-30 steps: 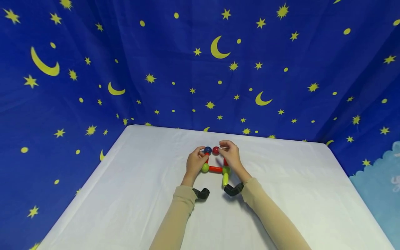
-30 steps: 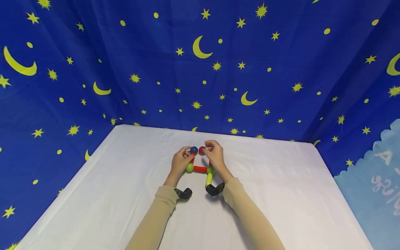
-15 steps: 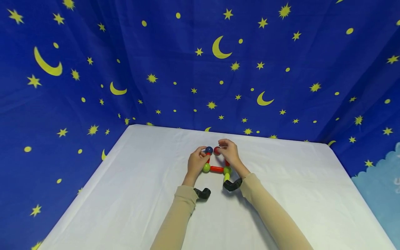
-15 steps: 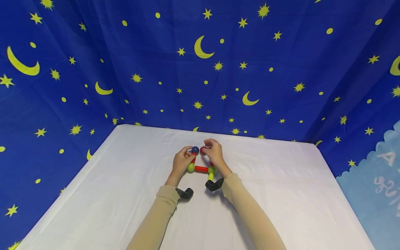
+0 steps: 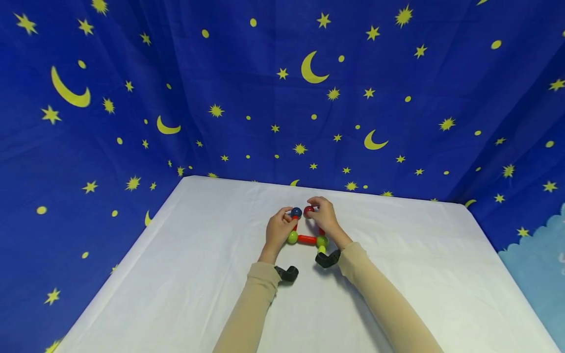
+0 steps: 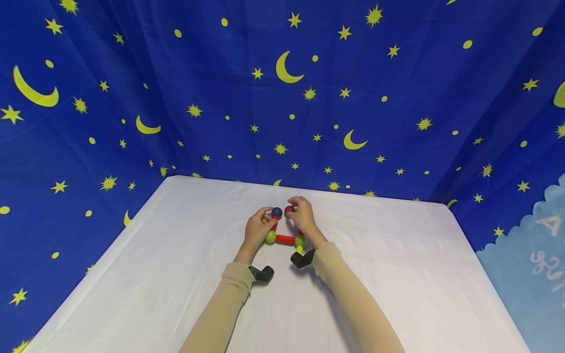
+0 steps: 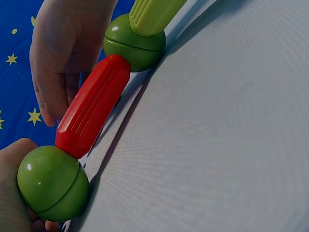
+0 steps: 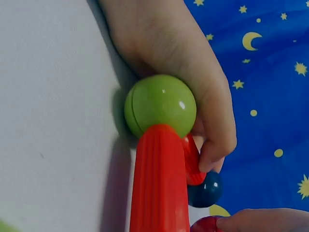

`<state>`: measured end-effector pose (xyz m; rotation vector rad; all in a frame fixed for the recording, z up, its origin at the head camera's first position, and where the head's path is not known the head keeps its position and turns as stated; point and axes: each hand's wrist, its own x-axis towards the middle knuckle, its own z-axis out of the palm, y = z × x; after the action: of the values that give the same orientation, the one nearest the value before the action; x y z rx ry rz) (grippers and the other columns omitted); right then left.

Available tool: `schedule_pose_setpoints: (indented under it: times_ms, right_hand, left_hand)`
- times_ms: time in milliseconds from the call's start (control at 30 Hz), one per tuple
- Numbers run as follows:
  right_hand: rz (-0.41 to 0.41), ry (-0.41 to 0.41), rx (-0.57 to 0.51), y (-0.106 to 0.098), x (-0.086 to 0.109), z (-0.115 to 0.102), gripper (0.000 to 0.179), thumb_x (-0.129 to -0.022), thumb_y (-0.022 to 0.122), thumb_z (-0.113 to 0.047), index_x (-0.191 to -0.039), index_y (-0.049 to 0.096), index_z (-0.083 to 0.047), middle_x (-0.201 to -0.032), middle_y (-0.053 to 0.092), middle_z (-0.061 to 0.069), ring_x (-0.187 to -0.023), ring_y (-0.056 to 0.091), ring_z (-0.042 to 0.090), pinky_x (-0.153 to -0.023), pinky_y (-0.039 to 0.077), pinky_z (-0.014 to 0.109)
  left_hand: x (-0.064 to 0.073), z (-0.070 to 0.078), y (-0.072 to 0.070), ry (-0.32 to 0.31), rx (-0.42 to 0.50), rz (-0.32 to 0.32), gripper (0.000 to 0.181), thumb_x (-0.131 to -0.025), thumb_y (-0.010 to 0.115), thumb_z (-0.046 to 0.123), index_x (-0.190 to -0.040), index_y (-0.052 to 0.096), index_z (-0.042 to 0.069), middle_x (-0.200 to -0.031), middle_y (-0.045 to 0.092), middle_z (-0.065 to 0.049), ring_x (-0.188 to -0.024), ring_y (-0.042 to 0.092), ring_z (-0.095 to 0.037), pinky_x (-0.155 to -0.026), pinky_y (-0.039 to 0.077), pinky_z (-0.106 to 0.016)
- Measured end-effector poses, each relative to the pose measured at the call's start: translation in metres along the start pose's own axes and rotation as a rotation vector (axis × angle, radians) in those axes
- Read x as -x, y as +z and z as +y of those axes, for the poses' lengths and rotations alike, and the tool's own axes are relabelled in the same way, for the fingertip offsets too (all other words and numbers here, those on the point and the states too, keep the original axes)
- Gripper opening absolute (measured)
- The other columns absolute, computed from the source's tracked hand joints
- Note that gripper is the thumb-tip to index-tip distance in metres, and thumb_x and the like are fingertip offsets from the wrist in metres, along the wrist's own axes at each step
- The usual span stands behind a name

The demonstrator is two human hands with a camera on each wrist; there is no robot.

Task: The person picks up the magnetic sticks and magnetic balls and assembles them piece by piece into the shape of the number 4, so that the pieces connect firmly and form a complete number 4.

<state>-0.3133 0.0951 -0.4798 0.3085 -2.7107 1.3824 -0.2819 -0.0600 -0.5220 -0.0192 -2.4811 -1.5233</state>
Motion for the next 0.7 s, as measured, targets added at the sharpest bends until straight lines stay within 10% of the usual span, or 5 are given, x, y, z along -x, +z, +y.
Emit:
schedule_pose_setpoints:
  times_ms: [700]
  right_hand:
    - [-0.002, 0.069, -0.001, 0.0, -0.002, 0.012, 0.036, -0.081, 0.07, -0.004, -0.115, 0.062, 0.002, -0.116, 0.062, 0.02, -0.109, 0.058, 0.031, -0.096, 0.048, 0.043]
  left_hand:
    - [-0.001, -0.002, 0.0, 0.006, -0.01, -0.004, 0.035, -0.082, 0.071, 0.021, -0.116, 0.065, 0.014, -0.077, 0.064, -0.004, -0.064, 0.053, -0.008, -0.063, 0.042, -0.023]
